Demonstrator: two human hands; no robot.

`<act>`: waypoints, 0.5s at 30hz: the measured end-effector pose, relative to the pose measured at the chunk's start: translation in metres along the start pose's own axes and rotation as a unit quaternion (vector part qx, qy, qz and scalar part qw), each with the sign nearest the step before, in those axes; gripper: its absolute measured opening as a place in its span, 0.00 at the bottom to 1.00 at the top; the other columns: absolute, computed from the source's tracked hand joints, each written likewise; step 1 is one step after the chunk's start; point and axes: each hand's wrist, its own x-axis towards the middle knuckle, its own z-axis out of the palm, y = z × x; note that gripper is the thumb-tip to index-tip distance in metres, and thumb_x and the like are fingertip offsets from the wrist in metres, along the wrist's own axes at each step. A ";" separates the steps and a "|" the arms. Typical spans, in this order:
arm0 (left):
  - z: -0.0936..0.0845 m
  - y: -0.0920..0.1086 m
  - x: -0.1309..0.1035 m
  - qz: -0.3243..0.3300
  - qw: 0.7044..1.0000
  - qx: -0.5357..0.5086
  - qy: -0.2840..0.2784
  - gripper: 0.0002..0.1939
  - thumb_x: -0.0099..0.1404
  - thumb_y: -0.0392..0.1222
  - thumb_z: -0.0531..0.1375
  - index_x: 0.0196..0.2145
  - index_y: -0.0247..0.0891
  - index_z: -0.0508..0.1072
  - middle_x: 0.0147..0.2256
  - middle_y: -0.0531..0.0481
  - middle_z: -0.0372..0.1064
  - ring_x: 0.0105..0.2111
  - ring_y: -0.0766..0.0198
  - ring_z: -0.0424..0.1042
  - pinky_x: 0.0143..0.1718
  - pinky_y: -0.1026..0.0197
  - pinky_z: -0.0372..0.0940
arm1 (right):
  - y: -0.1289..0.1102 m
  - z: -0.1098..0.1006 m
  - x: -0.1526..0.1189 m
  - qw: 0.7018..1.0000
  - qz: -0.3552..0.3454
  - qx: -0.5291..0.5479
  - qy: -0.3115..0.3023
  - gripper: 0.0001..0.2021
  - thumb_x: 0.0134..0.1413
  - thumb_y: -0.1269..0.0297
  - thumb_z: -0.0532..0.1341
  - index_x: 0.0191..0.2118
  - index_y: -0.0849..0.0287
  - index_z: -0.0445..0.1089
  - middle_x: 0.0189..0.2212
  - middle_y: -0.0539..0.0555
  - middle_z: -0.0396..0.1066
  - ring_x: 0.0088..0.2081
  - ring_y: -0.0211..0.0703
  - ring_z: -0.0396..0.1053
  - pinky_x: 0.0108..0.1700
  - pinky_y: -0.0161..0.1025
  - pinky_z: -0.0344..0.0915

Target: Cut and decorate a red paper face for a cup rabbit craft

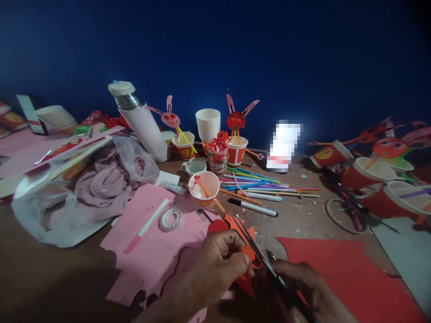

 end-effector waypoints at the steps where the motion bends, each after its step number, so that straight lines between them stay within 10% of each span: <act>1: 0.000 -0.001 0.000 -0.001 1.000 0.005 -0.005 0.04 0.45 0.40 0.55 0.21 0.38 0.63 0.20 0.53 0.68 0.19 0.70 0.61 0.22 0.65 0.56 | 0.001 -0.001 0.000 1.000 -0.010 0.020 0.010 0.19 0.44 0.47 0.62 0.35 0.58 0.72 0.25 0.51 0.67 0.26 0.41 0.63 0.28 0.37 0.62; 15: 0.006 -0.027 0.001 -0.054 0.983 0.145 -0.096 0.02 0.49 0.35 0.58 0.22 0.37 0.66 0.21 0.55 0.66 0.23 0.68 0.64 0.27 0.66 0.55 | -0.014 0.009 0.006 0.986 -0.023 0.144 0.083 0.14 0.39 0.75 0.60 0.35 0.58 0.60 0.26 0.45 0.62 0.27 0.34 0.59 0.30 0.32 0.57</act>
